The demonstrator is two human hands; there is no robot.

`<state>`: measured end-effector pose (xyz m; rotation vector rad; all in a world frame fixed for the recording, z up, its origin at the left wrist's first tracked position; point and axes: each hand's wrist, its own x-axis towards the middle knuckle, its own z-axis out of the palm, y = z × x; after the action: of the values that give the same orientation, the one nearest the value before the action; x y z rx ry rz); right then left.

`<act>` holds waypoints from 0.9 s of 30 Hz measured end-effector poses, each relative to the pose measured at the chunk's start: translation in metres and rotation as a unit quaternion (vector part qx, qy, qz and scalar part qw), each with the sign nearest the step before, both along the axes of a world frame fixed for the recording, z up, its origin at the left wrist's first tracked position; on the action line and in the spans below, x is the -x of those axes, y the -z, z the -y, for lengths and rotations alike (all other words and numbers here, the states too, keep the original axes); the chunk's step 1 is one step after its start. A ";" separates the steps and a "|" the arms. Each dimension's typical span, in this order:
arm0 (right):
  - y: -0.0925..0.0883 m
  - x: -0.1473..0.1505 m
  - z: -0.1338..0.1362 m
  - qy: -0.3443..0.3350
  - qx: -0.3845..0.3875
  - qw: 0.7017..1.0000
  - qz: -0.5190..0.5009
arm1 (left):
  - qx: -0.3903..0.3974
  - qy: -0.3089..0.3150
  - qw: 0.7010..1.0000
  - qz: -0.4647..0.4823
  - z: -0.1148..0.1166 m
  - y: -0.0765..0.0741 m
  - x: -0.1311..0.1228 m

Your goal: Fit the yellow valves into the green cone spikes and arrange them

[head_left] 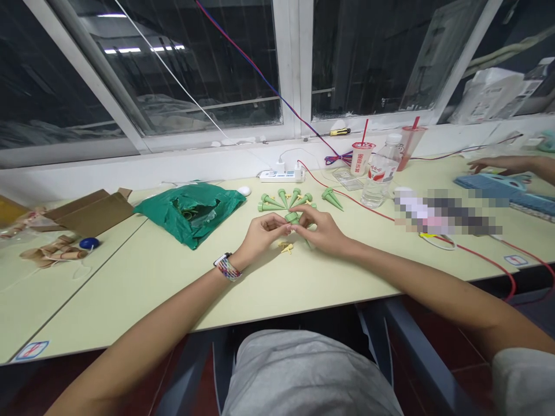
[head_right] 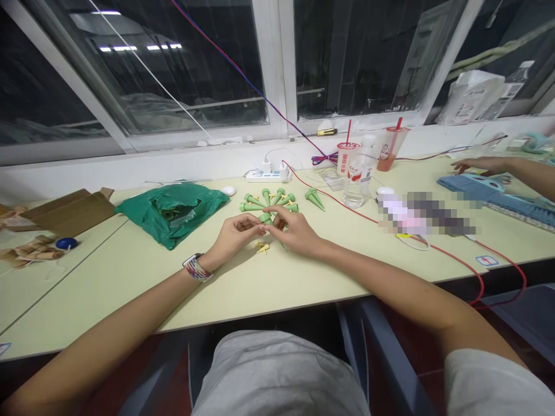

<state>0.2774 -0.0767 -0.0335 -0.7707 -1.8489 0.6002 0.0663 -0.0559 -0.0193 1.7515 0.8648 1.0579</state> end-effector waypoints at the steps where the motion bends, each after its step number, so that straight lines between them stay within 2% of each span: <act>1: -0.001 0.000 -0.001 0.000 0.017 1.000 -0.008 | -0.004 -0.007 1.000 0.001 -0.001 0.000 0.000; 6: -0.004 0.001 -0.005 0.006 0.062 0.997 -0.035 | -0.032 -0.034 0.999 0.007 -0.001 -0.001 -0.003; 11: -0.005 0.002 -0.007 0.000 0.073 0.996 -0.055 | -0.116 -0.066 0.990 -0.041 0.004 -0.008 -0.002; 16: -0.004 0.002 -0.008 0.003 0.088 0.994 -0.058 | -0.169 -0.065 0.980 -0.082 0.005 -0.011 0.001; 18: -0.004 0.002 -0.009 0.002 0.092 0.994 -0.058 | -0.145 -0.066 0.984 -0.074 0.004 -0.011 0.001; 20: -0.005 0.001 -0.008 -0.002 0.081 0.996 -0.047 | -0.082 -0.058 0.994 -0.048 0.002 -0.013 0.000; 24: -0.010 -0.004 -0.007 -0.009 0.033 0.999 0.002 | 0.037 -0.003 0.999 0.003 -0.001 -0.017 0.000; 27: -0.013 -0.007 -0.007 -0.006 0.021 1.000 0.016 | 0.022 -0.004 1.000 0.002 0.000 -0.018 0.000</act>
<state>0.2839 -0.0701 -0.0204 -0.8011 -1.8768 0.6393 0.0660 -0.0561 -0.0013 1.7094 0.8866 1.0406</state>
